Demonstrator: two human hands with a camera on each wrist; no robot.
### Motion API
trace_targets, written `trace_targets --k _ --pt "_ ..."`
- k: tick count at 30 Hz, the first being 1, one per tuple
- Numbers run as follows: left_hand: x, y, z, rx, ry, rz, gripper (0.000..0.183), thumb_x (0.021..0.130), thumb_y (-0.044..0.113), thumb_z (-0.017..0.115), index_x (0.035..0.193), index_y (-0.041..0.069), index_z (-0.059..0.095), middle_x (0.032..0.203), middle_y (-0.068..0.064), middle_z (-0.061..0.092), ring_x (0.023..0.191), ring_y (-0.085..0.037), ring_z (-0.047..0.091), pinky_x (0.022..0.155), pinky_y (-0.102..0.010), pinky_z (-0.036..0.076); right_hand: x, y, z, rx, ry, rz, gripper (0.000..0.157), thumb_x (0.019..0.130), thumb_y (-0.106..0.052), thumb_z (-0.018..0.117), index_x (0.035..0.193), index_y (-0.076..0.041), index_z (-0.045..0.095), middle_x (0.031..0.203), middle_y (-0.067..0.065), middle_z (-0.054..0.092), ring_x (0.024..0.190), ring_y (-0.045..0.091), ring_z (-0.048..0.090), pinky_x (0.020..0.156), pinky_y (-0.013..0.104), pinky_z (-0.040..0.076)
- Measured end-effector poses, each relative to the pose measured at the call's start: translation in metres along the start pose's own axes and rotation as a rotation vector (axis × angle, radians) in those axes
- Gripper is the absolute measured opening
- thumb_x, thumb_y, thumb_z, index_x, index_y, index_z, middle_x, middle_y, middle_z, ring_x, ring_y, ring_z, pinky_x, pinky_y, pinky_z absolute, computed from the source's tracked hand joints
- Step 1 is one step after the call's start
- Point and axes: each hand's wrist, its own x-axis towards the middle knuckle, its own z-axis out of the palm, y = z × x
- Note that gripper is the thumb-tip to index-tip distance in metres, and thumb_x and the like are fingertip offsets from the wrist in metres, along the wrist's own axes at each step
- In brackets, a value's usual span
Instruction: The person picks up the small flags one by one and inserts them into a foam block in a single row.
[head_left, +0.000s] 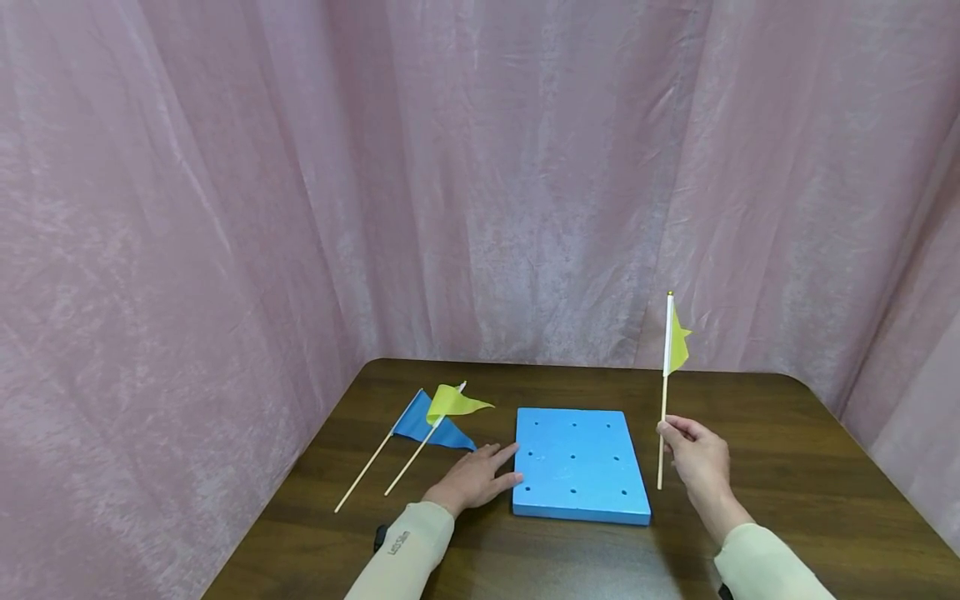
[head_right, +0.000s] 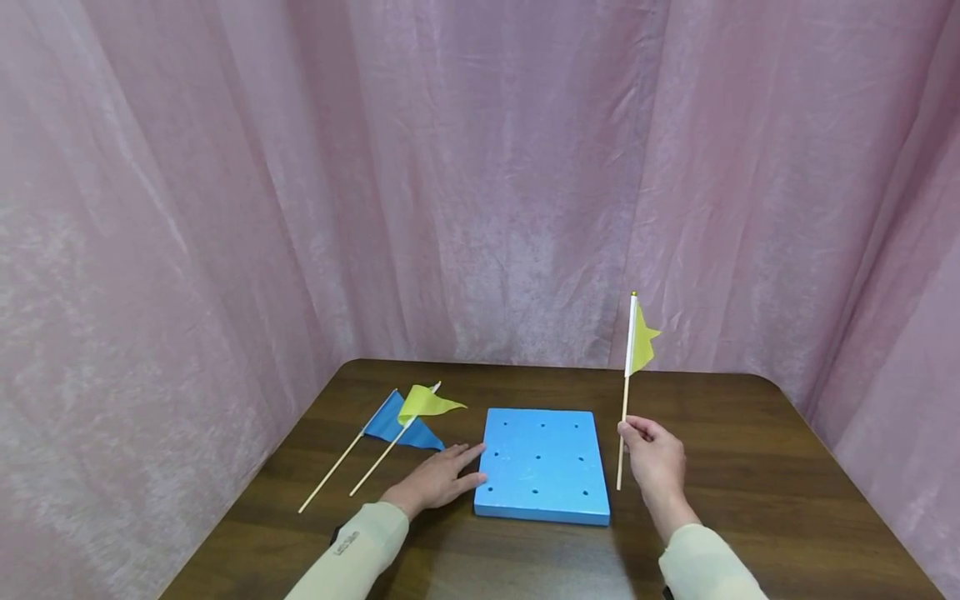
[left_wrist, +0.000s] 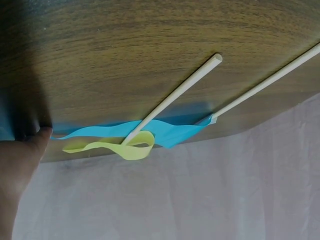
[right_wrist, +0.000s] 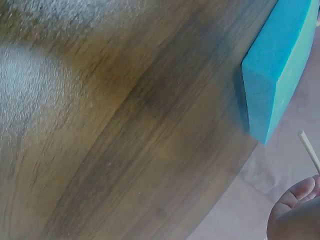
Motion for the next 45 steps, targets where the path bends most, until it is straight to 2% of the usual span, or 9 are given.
trace_targets --k 4,8,18,23,33,39,45 --pt "0.001 0.0 0.0 0.003 -0.003 -0.003 0.066 0.098 0.064 0.041 0.156 0.033 0.03 0.156 -0.012 0.036 0.145 -0.031 0.031 0.116 -0.051 0.025 -0.004 0.0 0.004 -0.022 -0.02 -0.018 0.039 0.099 -0.032 0.062 0.126 -0.003 0.064 0.106 0.012 0.066 0.095 0.027 0.061 0.072 0.033 0.055" --pt "0.002 0.0 0.0 0.011 -0.003 -0.004 0.066 0.098 0.064 0.041 0.156 0.034 0.03 0.156 -0.012 0.036 0.144 -0.031 0.031 0.116 -0.051 0.025 -0.006 0.001 0.009 -0.043 -0.02 -0.033 0.038 0.099 -0.031 0.063 0.124 -0.003 0.064 0.105 0.012 0.067 0.092 0.024 0.064 0.069 0.028 0.054" --pt "0.001 0.001 0.0 0.015 -0.003 0.002 0.066 0.099 0.063 0.04 0.157 0.032 0.03 0.157 -0.012 0.035 0.145 -0.031 0.03 0.116 -0.05 0.025 -0.014 0.002 0.02 -0.102 0.003 -0.166 0.032 0.098 -0.029 0.065 0.115 -0.002 0.069 0.099 0.015 0.07 0.09 0.029 0.066 0.065 0.021 0.05" --pt "0.001 0.001 0.0 0.017 0.01 -0.001 0.065 0.1 0.061 0.041 0.157 0.03 0.031 0.156 -0.012 0.036 0.144 -0.031 0.031 0.116 -0.05 0.025 -0.017 0.005 0.024 -0.099 0.003 -0.197 0.028 0.098 -0.024 0.065 0.115 -0.003 0.069 0.1 0.016 0.071 0.091 0.031 0.067 0.066 0.02 0.051" --pt "-0.001 0.0 0.0 0.006 0.015 0.0 0.065 0.1 0.06 0.042 0.157 0.029 0.032 0.156 -0.012 0.036 0.144 -0.032 0.031 0.116 -0.05 0.025 -0.019 0.006 0.03 -0.081 -0.02 -0.224 0.026 0.097 -0.024 0.067 0.112 -0.003 0.069 0.095 0.01 0.071 0.088 0.029 0.068 0.066 0.021 0.051" --pt "-0.001 0.0 -0.001 0.0 0.018 0.006 0.066 0.099 0.062 0.041 0.157 0.03 0.031 0.156 -0.012 0.036 0.144 -0.031 0.031 0.116 -0.05 0.025 -0.02 0.007 0.032 -0.11 -0.025 -0.229 0.024 0.097 -0.024 0.067 0.11 -0.005 0.069 0.093 0.008 0.071 0.086 0.024 0.068 0.066 0.022 0.051" --pt "-0.001 0.0 -0.001 0.002 0.019 0.01 0.065 0.1 0.059 0.043 0.157 0.029 0.032 0.156 -0.013 0.036 0.144 -0.032 0.031 0.116 -0.051 0.025 -0.021 0.008 0.032 -0.117 -0.041 -0.219 0.026 0.097 -0.027 0.067 0.111 -0.005 0.069 0.094 0.008 0.07 0.089 0.028 0.068 0.067 0.022 0.05"
